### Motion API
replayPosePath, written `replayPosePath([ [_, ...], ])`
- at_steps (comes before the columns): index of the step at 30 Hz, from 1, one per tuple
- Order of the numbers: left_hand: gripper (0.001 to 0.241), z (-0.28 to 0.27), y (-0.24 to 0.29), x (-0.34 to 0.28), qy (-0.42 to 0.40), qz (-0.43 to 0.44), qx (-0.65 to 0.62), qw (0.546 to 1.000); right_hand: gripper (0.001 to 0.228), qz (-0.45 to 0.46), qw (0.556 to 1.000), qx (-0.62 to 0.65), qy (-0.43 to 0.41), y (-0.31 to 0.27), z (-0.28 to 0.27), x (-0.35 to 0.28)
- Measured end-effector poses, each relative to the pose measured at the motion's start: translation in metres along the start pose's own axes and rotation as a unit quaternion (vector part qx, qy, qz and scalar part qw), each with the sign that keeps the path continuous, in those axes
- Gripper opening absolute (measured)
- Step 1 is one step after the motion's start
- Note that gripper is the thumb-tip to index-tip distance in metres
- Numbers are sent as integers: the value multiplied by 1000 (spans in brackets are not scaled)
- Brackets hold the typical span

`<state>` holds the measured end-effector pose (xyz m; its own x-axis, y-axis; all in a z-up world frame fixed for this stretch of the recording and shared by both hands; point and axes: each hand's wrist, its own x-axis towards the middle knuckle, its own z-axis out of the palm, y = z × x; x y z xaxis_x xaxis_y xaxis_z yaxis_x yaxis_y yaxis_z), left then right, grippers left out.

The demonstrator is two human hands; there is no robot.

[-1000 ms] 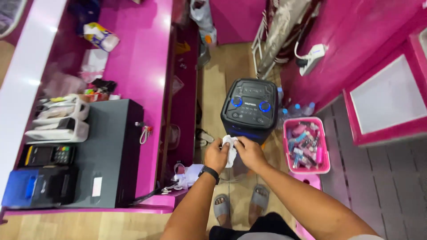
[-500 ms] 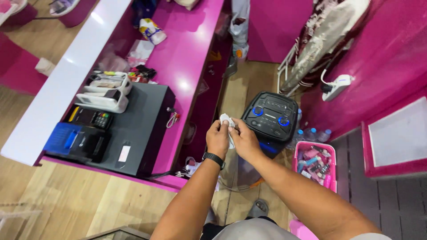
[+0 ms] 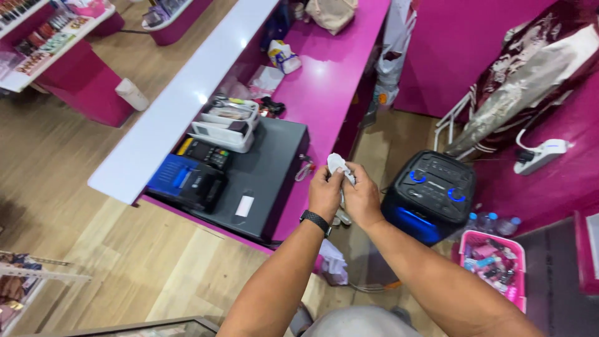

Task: Wiping down a portable speaker and a checkout counter surface using a cleaning cloth

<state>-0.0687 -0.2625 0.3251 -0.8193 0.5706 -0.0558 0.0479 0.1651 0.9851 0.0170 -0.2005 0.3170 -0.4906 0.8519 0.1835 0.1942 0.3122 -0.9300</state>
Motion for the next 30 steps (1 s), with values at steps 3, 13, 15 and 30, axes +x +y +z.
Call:
replayPosePath([
  [3, 23, -46, -1, 18, -10, 15, 13, 1000, 32, -7, 1000, 18, 11, -20, 43, -3],
  [13, 21, -139, -37, 76, -15, 28, 22, 999, 31, -21, 998, 18, 61, -58, 156, -18],
  [15, 23, -144, -28, 75, -15, 35, 18, 999, 32, -19, 997, 6, 75, -53, 164, -15],
  [30, 25, -149, -15, 97, 35, 8, -15, 999, 32, -22, 999, 5, 42, -85, 168, 9],
])
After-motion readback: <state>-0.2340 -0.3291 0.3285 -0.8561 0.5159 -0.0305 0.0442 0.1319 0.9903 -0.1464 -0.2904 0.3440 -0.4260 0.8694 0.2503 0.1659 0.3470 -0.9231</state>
